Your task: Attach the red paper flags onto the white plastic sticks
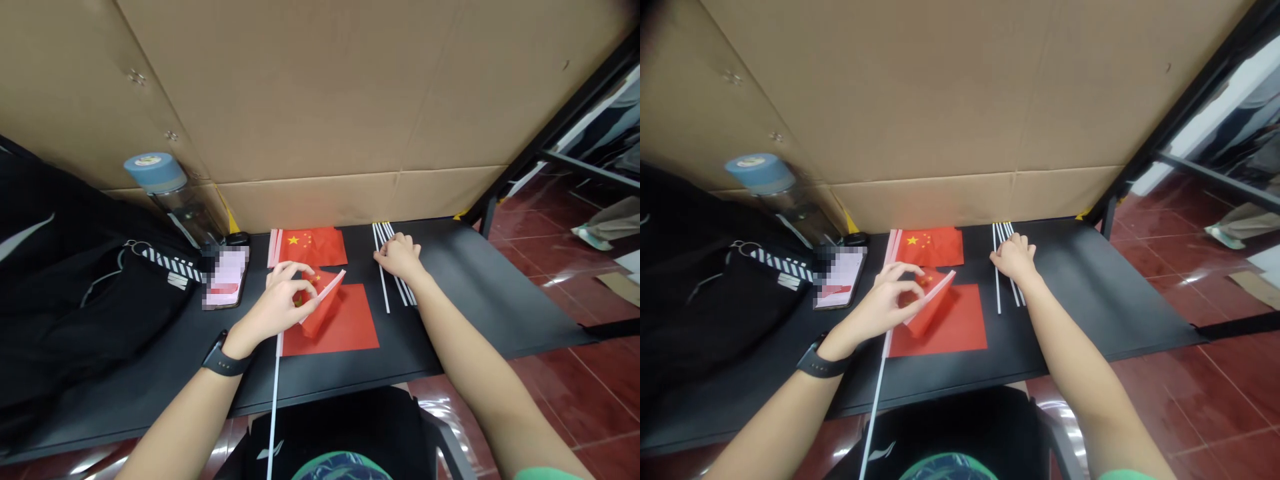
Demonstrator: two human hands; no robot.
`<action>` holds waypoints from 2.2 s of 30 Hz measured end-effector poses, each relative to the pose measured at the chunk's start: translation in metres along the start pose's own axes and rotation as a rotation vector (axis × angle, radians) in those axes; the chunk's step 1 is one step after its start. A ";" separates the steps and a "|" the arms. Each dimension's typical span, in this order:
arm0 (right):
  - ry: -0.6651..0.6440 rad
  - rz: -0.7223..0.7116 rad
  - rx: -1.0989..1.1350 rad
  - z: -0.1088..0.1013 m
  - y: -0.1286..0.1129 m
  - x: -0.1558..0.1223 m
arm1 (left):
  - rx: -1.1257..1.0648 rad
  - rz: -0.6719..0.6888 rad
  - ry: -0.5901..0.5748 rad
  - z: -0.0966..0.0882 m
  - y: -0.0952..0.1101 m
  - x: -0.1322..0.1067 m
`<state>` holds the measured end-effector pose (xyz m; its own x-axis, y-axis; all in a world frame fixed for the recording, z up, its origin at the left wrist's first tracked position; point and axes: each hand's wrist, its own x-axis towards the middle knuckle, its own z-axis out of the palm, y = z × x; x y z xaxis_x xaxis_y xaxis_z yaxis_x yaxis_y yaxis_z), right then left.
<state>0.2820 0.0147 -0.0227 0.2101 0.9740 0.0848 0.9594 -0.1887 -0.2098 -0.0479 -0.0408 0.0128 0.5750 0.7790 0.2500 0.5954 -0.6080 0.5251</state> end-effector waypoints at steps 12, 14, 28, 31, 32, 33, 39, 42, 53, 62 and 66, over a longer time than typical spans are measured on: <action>0.055 0.127 0.052 0.007 0.020 0.013 | 0.004 0.011 -0.011 0.000 0.000 0.000; 0.055 0.137 0.075 0.009 0.023 0.015 | 0.002 0.013 -0.011 0.000 0.000 0.000; 0.084 0.210 0.116 0.014 0.024 0.023 | -0.006 -0.003 0.003 0.002 0.003 -0.001; 0.087 0.218 0.129 0.015 0.025 0.024 | -0.006 -0.004 -0.006 0.002 0.002 -0.001; 0.090 0.225 0.133 0.015 0.025 0.024 | -0.006 -0.004 -0.009 0.001 0.002 -0.001; 0.090 0.231 0.134 0.016 0.026 0.025 | -0.005 -0.004 -0.009 0.001 0.003 -0.001; 0.046 0.250 0.103 0.014 0.026 0.025 | -0.001 -0.003 -0.012 0.001 0.003 -0.001; 0.026 0.248 0.096 0.012 0.027 0.024 | -0.001 0.000 -0.009 0.002 0.002 -0.001; 0.122 0.199 0.153 0.005 0.020 0.019 | -0.019 0.020 -0.014 0.000 0.001 0.000; -0.442 -1.008 0.709 -0.021 -0.042 -0.041 | -0.284 0.112 -0.006 -0.009 0.001 0.001; -0.524 -0.975 0.714 -0.011 -0.055 -0.050 | -0.392 0.067 0.141 -0.010 -0.005 0.004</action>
<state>0.2208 -0.0254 -0.0044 -0.7593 0.6351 0.1417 0.3305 0.5640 -0.7568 -0.0546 -0.0327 0.0193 0.5066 0.7696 0.3886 0.2852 -0.5750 0.7668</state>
